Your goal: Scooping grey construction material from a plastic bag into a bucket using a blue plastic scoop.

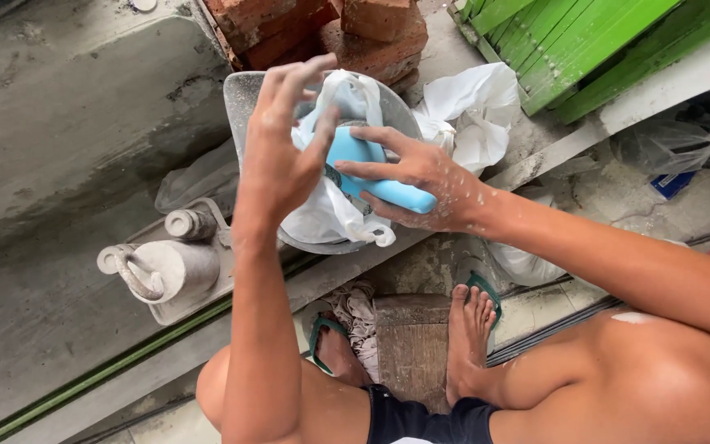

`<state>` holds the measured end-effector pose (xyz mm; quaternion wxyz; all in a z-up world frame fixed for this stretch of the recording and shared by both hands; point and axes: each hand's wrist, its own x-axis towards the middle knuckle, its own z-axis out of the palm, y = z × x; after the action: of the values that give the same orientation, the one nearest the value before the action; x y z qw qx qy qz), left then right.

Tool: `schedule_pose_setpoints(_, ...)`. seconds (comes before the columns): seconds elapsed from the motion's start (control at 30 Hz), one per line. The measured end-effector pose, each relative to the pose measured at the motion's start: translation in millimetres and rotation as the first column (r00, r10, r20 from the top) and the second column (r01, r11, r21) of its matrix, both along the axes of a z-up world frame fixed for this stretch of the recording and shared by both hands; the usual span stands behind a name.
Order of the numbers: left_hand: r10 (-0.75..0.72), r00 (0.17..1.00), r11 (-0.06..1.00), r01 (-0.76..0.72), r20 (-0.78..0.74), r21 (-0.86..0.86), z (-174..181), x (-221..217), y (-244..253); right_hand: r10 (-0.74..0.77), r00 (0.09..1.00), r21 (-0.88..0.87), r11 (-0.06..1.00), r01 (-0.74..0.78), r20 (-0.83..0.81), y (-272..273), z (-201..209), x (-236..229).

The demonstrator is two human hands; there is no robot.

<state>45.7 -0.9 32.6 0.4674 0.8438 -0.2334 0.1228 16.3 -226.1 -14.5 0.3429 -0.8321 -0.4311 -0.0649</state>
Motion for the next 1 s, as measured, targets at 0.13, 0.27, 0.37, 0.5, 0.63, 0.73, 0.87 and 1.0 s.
schedule_pose_setpoints(0.13, -0.071, 0.901, 0.942, 0.202, -0.429, 0.267, 12.3, -23.2, 27.0, -0.034, 0.999, 0.049, 0.998, 0.034, 0.008, 10.5, -9.5, -2.8)
schedule_pose_setpoints(0.27, -0.031, 0.785, 0.976, 0.158, -0.619, 0.152, 8.9, -37.5, 52.6, -0.147, 0.983, 0.068, 0.986, 0.155, -0.112, 16.3, 2.1, -4.3)
schedule_pose_setpoints(0.37, 0.072, 0.762, 0.953, 0.138, -0.644, 0.269, 7.9, -42.6, 67.2, -0.247, 0.957, 0.088, 0.961, 0.262, -0.15, 11.9, -20.2, -1.2)
schedule_pose_setpoints(0.5, 0.024, 0.706, 0.931, 0.242, -0.708, 0.273, 7.2, -44.6, 67.9, -0.28, 0.932, 0.144, 0.937, 0.317, -0.233, 10.8, -18.7, -3.5)
schedule_pose_setpoints(0.63, 0.039, 0.762, 0.94, 0.19, -0.646, 0.282, -9.9, -43.6, 72.8, -0.32, 0.892, 0.138, 0.916, 0.378, -0.318, 10.3, -21.8, -4.1)
schedule_pose_setpoints(0.73, -0.005, 0.822, 0.97, 0.142, -0.569, 0.196, -17.0, -44.8, 75.6, -0.386, 0.83, 0.105, 0.881, 0.461, -0.403, 18.1, -0.6, -10.7)
schedule_pose_setpoints(0.87, -0.098, 0.866, 0.994, 0.104, -0.49, -0.014, -16.8, -46.0, 79.2, -0.333, 0.778, 0.145, 0.87, 0.471, -0.533, 14.1, 0.1, -10.3)
schedule_pose_setpoints(1.0, -0.125, 0.877, 0.992, 0.101, -0.464, -0.077, -28.4, -42.1, 83.0, -0.315, 0.768, 0.144, 0.874, 0.463, -0.557, 2.5, 0.7, -8.8)
